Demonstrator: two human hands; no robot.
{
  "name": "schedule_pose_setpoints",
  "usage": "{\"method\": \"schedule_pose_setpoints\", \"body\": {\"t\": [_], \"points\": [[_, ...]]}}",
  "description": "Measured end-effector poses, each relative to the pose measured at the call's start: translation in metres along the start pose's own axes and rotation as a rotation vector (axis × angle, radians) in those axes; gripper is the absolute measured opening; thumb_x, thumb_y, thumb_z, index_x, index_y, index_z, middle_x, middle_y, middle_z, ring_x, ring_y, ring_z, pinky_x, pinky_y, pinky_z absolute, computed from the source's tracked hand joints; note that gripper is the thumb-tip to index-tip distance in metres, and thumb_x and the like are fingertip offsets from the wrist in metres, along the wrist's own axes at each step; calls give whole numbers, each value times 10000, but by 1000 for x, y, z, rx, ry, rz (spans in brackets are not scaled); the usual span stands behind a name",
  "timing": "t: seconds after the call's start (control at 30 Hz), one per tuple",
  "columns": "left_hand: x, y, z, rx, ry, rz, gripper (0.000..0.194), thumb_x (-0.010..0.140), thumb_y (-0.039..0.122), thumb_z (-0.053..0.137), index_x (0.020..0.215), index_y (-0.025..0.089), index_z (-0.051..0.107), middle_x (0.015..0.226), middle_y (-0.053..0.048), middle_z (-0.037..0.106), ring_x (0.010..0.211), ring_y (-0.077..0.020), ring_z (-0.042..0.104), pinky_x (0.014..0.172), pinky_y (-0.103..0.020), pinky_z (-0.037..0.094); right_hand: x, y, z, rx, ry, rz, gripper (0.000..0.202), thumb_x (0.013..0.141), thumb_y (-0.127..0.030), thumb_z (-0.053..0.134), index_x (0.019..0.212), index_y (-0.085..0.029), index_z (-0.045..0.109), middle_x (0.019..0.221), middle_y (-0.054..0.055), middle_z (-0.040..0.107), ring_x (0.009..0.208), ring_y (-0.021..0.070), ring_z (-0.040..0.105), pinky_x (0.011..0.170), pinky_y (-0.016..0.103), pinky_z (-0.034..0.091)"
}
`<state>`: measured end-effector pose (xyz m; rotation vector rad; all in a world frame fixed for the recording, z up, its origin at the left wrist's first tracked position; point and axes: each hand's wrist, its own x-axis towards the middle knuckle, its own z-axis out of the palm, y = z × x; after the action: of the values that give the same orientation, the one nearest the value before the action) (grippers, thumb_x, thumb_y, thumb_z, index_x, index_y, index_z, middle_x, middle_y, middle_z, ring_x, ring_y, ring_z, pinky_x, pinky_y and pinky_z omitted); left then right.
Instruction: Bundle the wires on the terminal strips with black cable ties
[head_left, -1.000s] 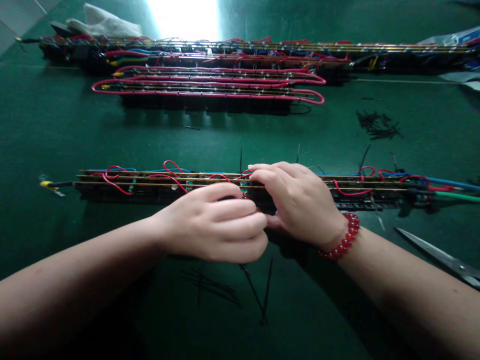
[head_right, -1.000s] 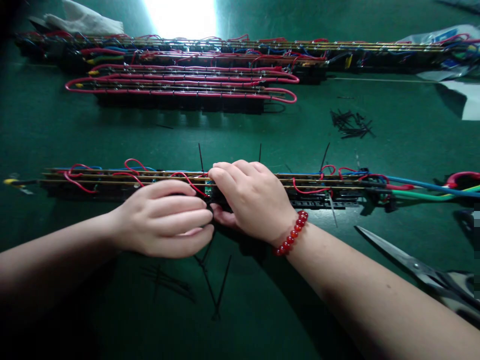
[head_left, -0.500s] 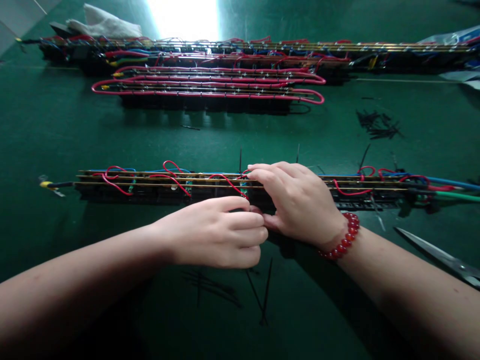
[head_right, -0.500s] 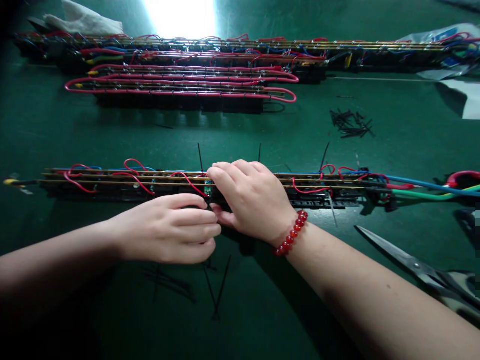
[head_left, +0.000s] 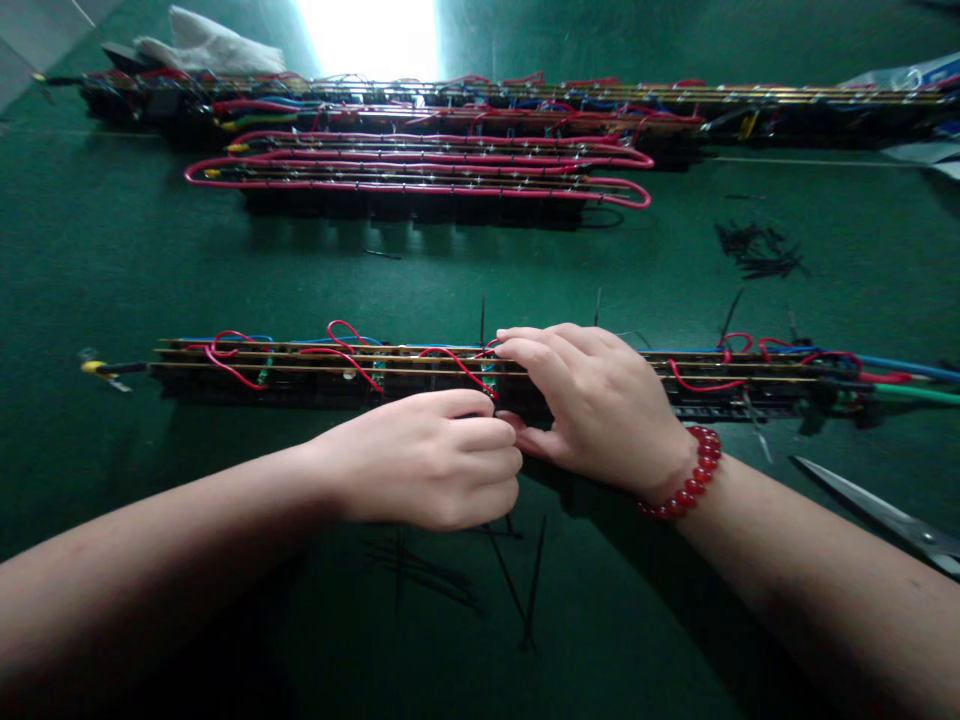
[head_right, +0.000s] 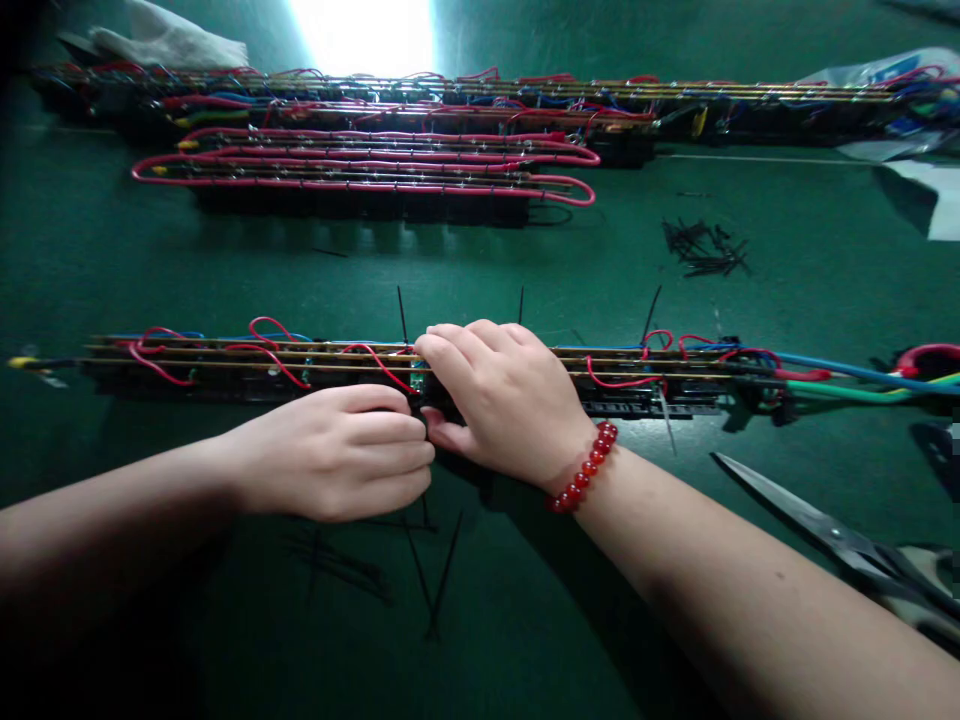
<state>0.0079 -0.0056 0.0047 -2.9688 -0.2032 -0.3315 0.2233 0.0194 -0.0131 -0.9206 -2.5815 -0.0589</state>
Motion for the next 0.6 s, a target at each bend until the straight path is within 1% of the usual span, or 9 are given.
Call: {"method": "schedule_pose_setpoints", "body": {"t": [0.13,0.33,0.4,0.47,0.53,0.6], "points": [[3,2,0,21,44,0,196,980,139,541,853,202,676,816,4,671,834,-150,606,803,-321,531,0,0,0,3,7,-1,443,811,-349,678,1189,-145,572,1219,121,723,1000,297,668,799,419,497],[4,4,0,88,69,-26,169,976,145,548,895,203,684,814,13,668,803,-137,598,814,-309,520,0,1,0,1,5,-7,442,809,-346,681,1187,-144,575,1226,127,724,1009,310,679,798,434,517],[2,2,1,125,123,-92,154,984,168,544,903,207,669,800,18,669,788,-142,597,819,-321,508,0,1,0,15,5,-11,434,820,-353,674,1188,-146,573,1234,134,722,1011,315,683,798,442,529],[0,1,3,163,186,-190,149,990,171,534,901,202,649,807,16,682,785,-157,602,812,-339,496,0,2,1,49,22,-21,426,833,-372,665,1186,-151,572,1253,144,714,1035,322,682,810,453,544],[-1,-1,5,183,226,-277,149,997,163,514,910,191,631,847,5,704,800,-174,608,804,-353,488,-1,3,1,119,78,-36,416,833,-380,672,1173,-161,575,1253,148,712,1072,324,677,846,461,558],[-2,-3,6,186,235,-334,149,1005,153,489,930,185,614,882,-9,718,802,-189,605,791,-361,484,-1,4,1,209,159,-50,383,821,-350,687,1146,-178,579,1208,141,726,1080,313,679,878,461,566]]}}
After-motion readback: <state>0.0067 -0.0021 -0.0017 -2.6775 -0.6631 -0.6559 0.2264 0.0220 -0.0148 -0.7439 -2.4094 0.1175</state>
